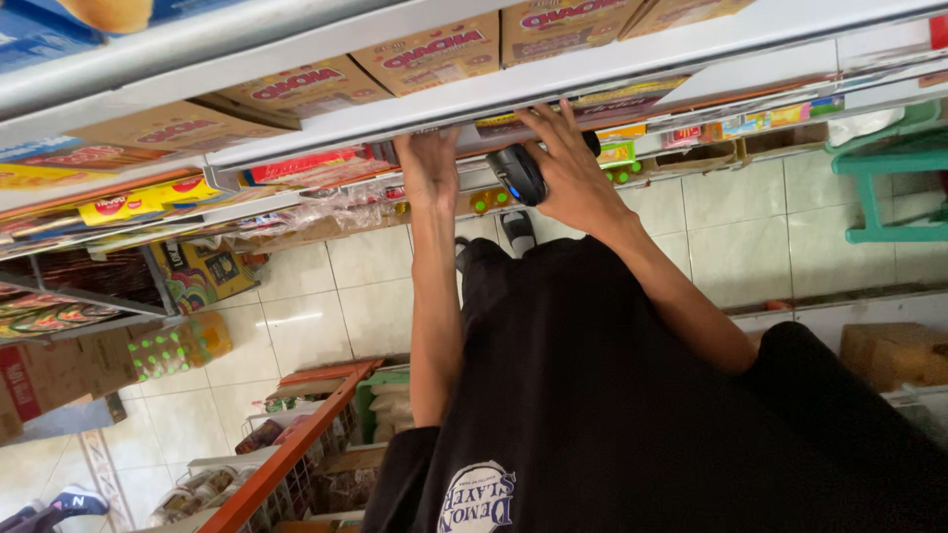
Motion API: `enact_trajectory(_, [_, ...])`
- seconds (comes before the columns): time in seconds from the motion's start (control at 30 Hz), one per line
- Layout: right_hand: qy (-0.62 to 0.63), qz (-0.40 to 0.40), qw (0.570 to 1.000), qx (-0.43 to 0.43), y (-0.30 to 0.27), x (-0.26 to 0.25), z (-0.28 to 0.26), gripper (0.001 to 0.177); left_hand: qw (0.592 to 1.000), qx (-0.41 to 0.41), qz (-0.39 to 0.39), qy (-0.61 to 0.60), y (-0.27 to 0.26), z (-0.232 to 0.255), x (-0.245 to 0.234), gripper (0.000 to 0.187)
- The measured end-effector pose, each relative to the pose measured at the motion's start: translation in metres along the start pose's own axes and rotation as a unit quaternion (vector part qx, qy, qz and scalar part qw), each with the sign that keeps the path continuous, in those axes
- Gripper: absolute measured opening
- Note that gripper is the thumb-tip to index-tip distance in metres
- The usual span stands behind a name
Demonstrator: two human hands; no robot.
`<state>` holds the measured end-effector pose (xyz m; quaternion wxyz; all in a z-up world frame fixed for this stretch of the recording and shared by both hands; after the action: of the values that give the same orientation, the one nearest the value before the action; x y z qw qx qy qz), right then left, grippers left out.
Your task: The person repeatedly picks up boxes of instant noodles and other packaged goods from a cardboard box on the floor. They use a handheld barcode scanner to scan each item before placing it onto a shelf in a refrigerated display case. The person handles multiple brands and types of noodles, including Arden and Indomie, and arranges them on the shelves.
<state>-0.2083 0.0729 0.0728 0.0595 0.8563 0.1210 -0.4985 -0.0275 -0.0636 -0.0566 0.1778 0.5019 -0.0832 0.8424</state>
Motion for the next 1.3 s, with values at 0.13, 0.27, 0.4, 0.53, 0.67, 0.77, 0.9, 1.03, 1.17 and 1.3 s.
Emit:
enact_trajectory(0.13, [0.012,0.013,1.0,-0.006,-0.001,0.003,0.004,0.048,1.0,0.003,-0.017,-0.022,0.0,0.0,-0.005,0.067])
enact_trajectory(0.27, [-0.018,0.004,1.0,-0.002,-0.001,0.006,0.007,0.055,0.999,0.003,-0.013,-0.041,0.0,0.002,0.009,0.071])
enact_trajectory(0.4, [-0.031,-0.022,0.999,0.01,0.002,0.007,0.008,0.058,1.0,0.003,0.005,-0.029,0.003,0.004,0.019,0.071])
enact_trajectory(0.53, [-0.05,-0.043,0.998,0.019,0.001,0.006,0.006,0.061,0.999,-0.005,0.047,-0.022,0.003,0.006,0.016,0.072])
enact_trajectory(0.67, [-0.057,-0.052,0.997,0.027,0.002,0.004,0.005,0.058,0.996,-0.014,0.086,-0.012,0.005,0.005,0.01,0.067])
enact_trajectory(0.77, [-0.061,-0.036,0.997,0.013,0.004,0.005,0.005,0.066,0.998,-0.003,0.062,-0.005,0.007,0.004,0.009,0.064])
enact_trajectory(0.9, [-0.084,-0.03,0.996,0.011,0.002,0.007,0.005,0.06,0.998,0.009,0.059,-0.006,0.009,0.003,0.012,0.064])
enact_trajectory(1.03, [-0.107,-0.036,0.993,0.018,0.001,0.008,0.004,0.059,0.999,0.013,0.041,0.007,0.005,0.003,0.012,0.065])
enact_trajectory(1.17, [-0.128,-0.043,0.991,0.023,0.002,0.007,0.004,0.06,1.0,0.023,0.016,-0.001,0.004,0.004,0.009,0.068])
enact_trajectory(1.3, [-0.15,-0.04,0.988,0.022,0.0,0.006,0.005,0.052,0.999,0.008,0.045,-0.022,0.0,0.007,0.015,0.07])
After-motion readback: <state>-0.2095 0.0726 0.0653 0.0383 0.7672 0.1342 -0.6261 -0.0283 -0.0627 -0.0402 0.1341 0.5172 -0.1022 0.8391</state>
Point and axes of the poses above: each hand's wrist, its own y-axis towards the middle knuckle, its own x-axis out of the palm, z = x × y, the point moved 1 cm from there along y, towards the middle knuckle, and after that the axes turned 15 degrees about -z, right-handed, at the moved point
